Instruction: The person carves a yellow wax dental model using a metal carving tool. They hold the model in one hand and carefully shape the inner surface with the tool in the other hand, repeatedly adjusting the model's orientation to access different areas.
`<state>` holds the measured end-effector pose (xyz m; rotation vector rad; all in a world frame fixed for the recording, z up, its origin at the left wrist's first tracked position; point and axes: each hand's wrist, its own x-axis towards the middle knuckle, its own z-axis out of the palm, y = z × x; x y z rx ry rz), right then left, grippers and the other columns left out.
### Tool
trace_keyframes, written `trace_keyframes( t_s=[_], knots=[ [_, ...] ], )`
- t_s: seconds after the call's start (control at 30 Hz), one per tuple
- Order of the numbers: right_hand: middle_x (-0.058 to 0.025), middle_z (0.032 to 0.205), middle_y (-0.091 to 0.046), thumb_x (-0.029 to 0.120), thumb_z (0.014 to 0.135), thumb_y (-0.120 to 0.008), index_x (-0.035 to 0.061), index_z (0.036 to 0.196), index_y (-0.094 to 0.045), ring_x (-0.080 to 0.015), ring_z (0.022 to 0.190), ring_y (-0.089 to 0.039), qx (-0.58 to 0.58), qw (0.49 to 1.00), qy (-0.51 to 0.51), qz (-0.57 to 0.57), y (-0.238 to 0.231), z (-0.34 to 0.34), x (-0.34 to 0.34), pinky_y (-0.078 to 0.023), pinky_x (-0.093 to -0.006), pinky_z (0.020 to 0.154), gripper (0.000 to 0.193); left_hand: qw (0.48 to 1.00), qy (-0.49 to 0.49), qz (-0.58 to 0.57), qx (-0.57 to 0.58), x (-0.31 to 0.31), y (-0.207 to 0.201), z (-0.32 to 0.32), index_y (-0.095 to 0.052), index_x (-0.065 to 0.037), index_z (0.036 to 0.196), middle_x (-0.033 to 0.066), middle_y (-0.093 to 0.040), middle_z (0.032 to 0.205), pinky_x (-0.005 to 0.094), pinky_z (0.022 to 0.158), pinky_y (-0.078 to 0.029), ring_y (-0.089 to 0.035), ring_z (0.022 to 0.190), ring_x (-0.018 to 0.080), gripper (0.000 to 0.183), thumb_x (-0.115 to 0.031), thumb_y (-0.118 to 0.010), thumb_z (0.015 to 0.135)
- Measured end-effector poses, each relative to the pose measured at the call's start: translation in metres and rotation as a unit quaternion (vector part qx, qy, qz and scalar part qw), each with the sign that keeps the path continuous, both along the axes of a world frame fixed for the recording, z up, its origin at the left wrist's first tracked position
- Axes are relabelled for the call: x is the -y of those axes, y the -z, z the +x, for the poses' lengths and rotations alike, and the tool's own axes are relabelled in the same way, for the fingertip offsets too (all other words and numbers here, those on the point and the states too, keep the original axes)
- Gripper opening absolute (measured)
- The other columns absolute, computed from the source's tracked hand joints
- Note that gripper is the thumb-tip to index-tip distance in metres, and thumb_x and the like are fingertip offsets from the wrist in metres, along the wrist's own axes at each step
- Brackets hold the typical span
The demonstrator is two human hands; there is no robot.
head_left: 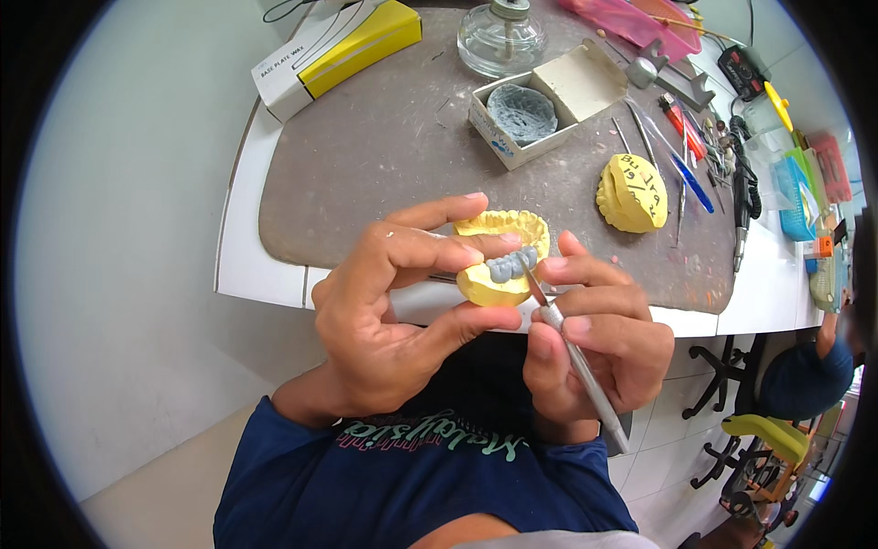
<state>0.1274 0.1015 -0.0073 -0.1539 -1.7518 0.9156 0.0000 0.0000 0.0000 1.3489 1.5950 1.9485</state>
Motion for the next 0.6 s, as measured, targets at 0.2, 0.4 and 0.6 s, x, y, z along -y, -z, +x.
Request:
trace_keyframes(
  t_s=[0.2, 0.4, 0.6],
  knots=[
    [-0.0122, 0.080, -0.069, 0.003, 0.073, -0.079, 0.0057, 0.094, -0.058, -0.0329, 0.091, -0.070, -0.015, 0.998, -0.035, -0.052, -0.004, 0.000, 0.002, -0.052, -0.0523, 0.092, 0.030, 0.994, 0.007, -0.006, -0.110, -0.001, 0.005, -0.009, -0.048, -0.002, 0.105, 0.0317, -0.061, 0.113, 0.0411, 0.090, -0.056, -0.064, 0.108, 0.0364, 0.048, -0.014, -0.082, 0.074],
    [-0.0130, 0.079, -0.069, 0.003, 0.075, -0.077, 0.0053, 0.093, -0.056, -0.0360, 0.094, -0.069, -0.010, 0.998, -0.029, -0.059, 0.000, 0.002, 0.001, -0.052, -0.0532, 0.093, 0.027, 0.985, -0.009, 0.017, -0.171, -0.005, 0.009, -0.011, -0.048, -0.005, 0.105, 0.0241, -0.070, 0.099, 0.0439, 0.097, -0.050, -0.056, 0.120, 0.0395, 0.045, -0.016, -0.081, 0.076],
    [-0.0137, 0.078, -0.069, 0.002, 0.075, -0.076, 0.0048, 0.090, -0.057, -0.0409, 0.098, -0.068, -0.027, 0.996, -0.046, -0.072, 0.002, -0.001, 0.002, -0.051, -0.0552, 0.092, 0.024, 0.986, 0.004, 0.015, -0.167, -0.005, 0.005, -0.012, -0.048, -0.006, 0.104, 0.0252, -0.070, 0.100, 0.0439, 0.097, -0.049, -0.055, 0.122, 0.0397, 0.044, -0.016, -0.081, 0.077]
  ],
)
